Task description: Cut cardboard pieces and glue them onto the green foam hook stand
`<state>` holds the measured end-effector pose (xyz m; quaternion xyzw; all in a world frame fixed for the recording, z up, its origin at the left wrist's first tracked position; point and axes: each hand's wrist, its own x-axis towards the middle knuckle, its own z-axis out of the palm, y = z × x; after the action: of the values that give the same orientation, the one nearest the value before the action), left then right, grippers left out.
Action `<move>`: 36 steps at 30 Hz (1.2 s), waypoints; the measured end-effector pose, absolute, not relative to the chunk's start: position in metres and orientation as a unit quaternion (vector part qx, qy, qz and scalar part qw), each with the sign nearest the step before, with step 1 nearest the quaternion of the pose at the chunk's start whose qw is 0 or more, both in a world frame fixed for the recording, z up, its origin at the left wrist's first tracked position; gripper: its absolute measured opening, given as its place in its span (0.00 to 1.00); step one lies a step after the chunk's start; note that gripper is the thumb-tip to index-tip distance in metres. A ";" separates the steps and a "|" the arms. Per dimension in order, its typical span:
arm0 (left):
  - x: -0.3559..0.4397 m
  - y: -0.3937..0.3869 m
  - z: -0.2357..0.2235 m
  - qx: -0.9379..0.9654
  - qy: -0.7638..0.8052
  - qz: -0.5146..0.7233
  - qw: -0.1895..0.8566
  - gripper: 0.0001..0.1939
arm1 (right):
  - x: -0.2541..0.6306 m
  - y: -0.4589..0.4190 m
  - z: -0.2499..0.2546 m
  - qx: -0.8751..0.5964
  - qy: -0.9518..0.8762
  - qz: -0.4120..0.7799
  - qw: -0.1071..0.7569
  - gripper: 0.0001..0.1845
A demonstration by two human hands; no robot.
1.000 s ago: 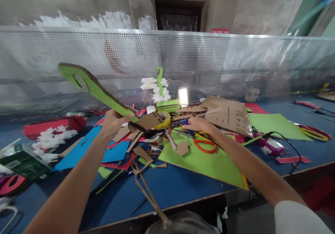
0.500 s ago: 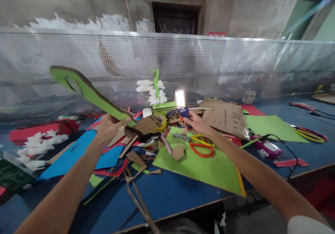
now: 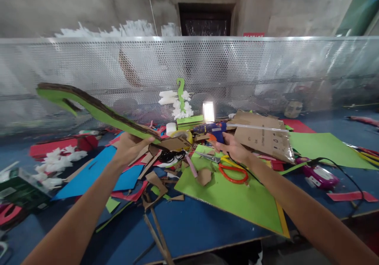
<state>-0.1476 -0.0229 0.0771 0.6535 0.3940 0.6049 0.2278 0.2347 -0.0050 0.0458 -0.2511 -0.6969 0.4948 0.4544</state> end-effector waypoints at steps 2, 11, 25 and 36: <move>-0.145 -0.025 0.078 0.656 0.391 0.604 0.229 0.19 | 0.234 -0.011 0.050 -0.279 -0.716 0.458 0.447 0.24; -0.138 -0.033 0.082 0.654 0.363 0.620 0.236 0.18 | 0.228 -0.030 0.060 -0.357 -0.769 0.268 0.458 0.26; -0.137 -0.032 0.081 0.676 0.350 0.591 0.268 0.14 | 0.224 -0.034 0.059 -0.379 -0.763 0.205 0.482 0.23; -0.141 -0.025 0.078 0.647 0.363 0.617 0.263 0.19 | 0.223 -0.034 0.059 -0.385 -0.768 0.211 0.467 0.25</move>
<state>-0.1406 -0.0254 0.0776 0.6468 0.3630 0.6172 0.2627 0.2233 -0.0336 0.0589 -0.3851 -0.7675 0.2111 0.4669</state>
